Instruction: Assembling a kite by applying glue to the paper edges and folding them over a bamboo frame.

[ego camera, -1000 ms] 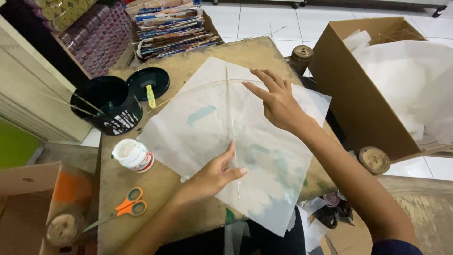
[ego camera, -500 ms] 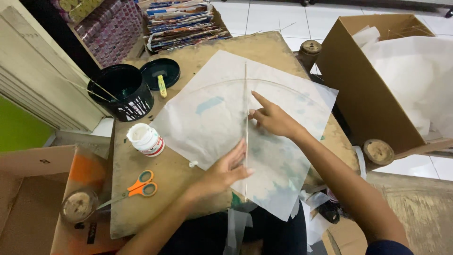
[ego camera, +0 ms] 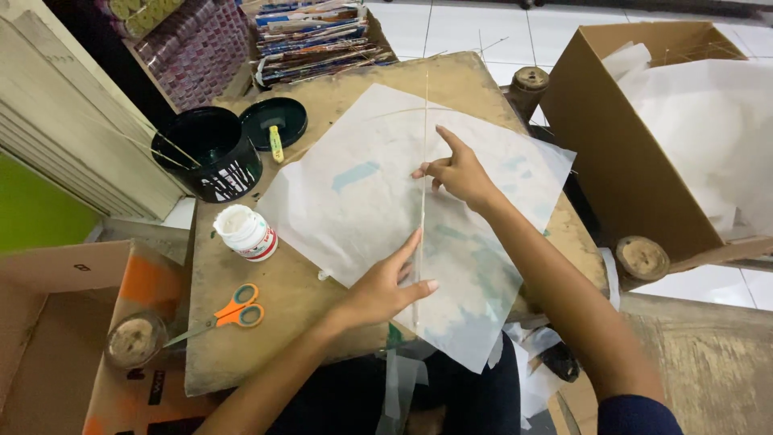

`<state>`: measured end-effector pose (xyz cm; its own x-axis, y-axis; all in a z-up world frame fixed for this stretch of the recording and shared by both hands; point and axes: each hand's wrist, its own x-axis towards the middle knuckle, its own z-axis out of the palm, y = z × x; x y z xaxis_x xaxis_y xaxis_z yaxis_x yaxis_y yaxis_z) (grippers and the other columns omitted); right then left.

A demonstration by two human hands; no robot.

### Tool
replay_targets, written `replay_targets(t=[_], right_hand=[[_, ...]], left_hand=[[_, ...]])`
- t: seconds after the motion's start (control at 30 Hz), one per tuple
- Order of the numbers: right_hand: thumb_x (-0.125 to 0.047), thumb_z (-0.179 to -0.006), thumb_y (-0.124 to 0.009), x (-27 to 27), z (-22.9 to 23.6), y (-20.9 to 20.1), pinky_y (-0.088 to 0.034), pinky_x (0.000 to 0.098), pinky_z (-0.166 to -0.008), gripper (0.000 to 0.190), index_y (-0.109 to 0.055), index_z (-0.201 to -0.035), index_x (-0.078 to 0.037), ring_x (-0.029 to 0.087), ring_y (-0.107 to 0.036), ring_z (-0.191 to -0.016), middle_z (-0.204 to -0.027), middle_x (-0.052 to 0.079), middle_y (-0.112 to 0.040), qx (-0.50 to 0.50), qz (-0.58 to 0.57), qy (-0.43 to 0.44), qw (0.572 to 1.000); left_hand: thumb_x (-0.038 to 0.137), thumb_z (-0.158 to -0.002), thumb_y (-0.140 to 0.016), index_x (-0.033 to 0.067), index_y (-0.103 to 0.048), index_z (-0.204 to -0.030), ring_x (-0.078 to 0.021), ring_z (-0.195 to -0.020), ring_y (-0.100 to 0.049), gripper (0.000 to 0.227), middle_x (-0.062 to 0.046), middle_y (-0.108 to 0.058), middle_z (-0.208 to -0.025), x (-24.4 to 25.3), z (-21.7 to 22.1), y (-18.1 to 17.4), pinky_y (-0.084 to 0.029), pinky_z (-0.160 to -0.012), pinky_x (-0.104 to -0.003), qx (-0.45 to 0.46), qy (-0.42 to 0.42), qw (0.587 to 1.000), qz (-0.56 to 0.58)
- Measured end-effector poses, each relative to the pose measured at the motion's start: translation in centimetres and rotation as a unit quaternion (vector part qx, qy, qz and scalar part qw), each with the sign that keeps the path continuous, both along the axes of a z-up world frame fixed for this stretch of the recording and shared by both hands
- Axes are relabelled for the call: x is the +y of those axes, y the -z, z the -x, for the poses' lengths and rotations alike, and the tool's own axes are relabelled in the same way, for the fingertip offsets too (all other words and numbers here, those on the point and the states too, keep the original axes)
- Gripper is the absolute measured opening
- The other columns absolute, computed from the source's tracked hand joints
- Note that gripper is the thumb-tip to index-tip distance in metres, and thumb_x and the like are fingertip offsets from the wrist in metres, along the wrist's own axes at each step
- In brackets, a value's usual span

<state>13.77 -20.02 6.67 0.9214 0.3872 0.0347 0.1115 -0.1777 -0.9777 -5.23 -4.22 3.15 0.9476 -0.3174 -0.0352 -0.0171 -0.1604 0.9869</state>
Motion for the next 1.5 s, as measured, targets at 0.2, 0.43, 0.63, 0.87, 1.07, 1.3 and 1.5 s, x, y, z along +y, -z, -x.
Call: replay_targets(t=[0.2, 0.43, 0.63, 0.87, 1.07, 1.3, 1.5], right_hand=[[0.000, -0.090, -0.063, -1.5, -2.4, -0.2, -0.039, 0.0167, -0.048, 0.088, -0.013, -0.162, -0.001, 0.014, -0.064, -0.056, -0.091, 0.016, -0.076, -0.034, -0.022, 0.008, 0.999], [0.001, -0.091, -0.063, -2.9, -1.9, -1.3, -0.041, 0.0175, -0.048, 0.087, -0.015, -0.163, -0.007, 0.015, -0.067, -0.061, -0.093, 0.019, -0.077, -0.034, -0.042, -0.001, 0.999], [0.002, -0.089, -0.063, -4.1, 1.3, -1.1, -0.042, 0.0151, -0.051, 0.092, -0.013, -0.165, -0.011, 0.013, -0.066, -0.063, -0.091, 0.019, -0.076, -0.037, -0.022, -0.032, 0.999], [0.001, -0.092, -0.065, -4.0, 1.8, 0.7, -0.053, 0.0224, -0.066, 0.092, -0.013, -0.165, -0.018, 0.016, -0.068, -0.067, -0.089, 0.018, -0.077, -0.031, -0.014, -0.084, 0.996], [0.000, -0.093, -0.062, -3.8, 2.3, 0.0, -0.054, 0.0242, -0.068, 0.088, -0.015, -0.165, -0.018, 0.017, -0.068, -0.067, -0.089, 0.016, -0.077, -0.055, 0.011, -0.090, 0.994], [0.000, -0.093, -0.059, -2.5, 4.4, -3.0, -0.053, 0.0262, -0.069, 0.083, -0.018, -0.164, -0.014, 0.018, -0.070, -0.070, -0.091, 0.015, -0.078, -0.107, 0.022, -0.071, 0.991], [-0.002, -0.096, -0.058, 1.3, 7.5, -5.5, -0.052, 0.0250, -0.066, 0.079, -0.017, -0.164, -0.014, 0.019, -0.070, -0.073, -0.093, 0.012, -0.078, -0.184, 0.041, -0.106, 0.976]], left_hand=[[0.013, -0.088, -0.075, 0.0041, -0.049, -0.151, -0.0411, -0.143, -0.042, 0.069, -0.029, -0.047, -0.152, 1.8, -1.6, -3.6, -0.040, -0.114, -0.044, -0.140, -0.097, 0.984, -0.044], [0.003, -0.087, -0.069, 0.0066, -0.068, -0.125, -0.0331, -0.126, -0.063, 0.039, -0.014, -0.069, -0.126, 6.4, -5.7, -3.7, -0.048, -0.109, -0.045, -0.360, -0.179, 0.907, -0.123], [0.003, -0.089, -0.069, 0.0012, -0.064, -0.128, -0.0420, -0.136, -0.047, 0.040, -0.021, -0.058, -0.136, 10.7, -8.7, -2.3, -0.034, -0.117, -0.054, -0.416, -0.305, 0.787, -0.338], [0.014, -0.100, -0.059, 0.0117, -0.058, -0.141, -0.0388, -0.106, -0.068, 0.041, -0.015, -0.070, -0.114, 12.2, -9.4, -0.7, -0.053, -0.091, -0.053, -0.236, -0.318, 0.824, -0.405], [0.013, -0.102, -0.054, 0.0167, -0.066, -0.129, -0.0306, -0.098, -0.070, 0.029, -0.006, -0.068, -0.103, 12.8, -8.4, -1.7, -0.056, -0.085, -0.044, -0.251, -0.308, 0.818, -0.415], [0.001, -0.101, -0.052, 0.0068, -0.071, -0.119, -0.0407, -0.094, -0.070, 0.027, -0.014, -0.064, -0.103, 12.5, -5.6, -5.2, -0.056, -0.081, -0.049, -0.327, -0.329, 0.804, -0.373], [-0.005, -0.097, -0.053, 0.0070, -0.071, -0.117, -0.0403, -0.098, -0.069, 0.030, -0.015, -0.063, -0.099, 16.4, -1.0, -8.1, -0.054, -0.086, -0.048, -0.366, -0.345, 0.781, -0.370]])
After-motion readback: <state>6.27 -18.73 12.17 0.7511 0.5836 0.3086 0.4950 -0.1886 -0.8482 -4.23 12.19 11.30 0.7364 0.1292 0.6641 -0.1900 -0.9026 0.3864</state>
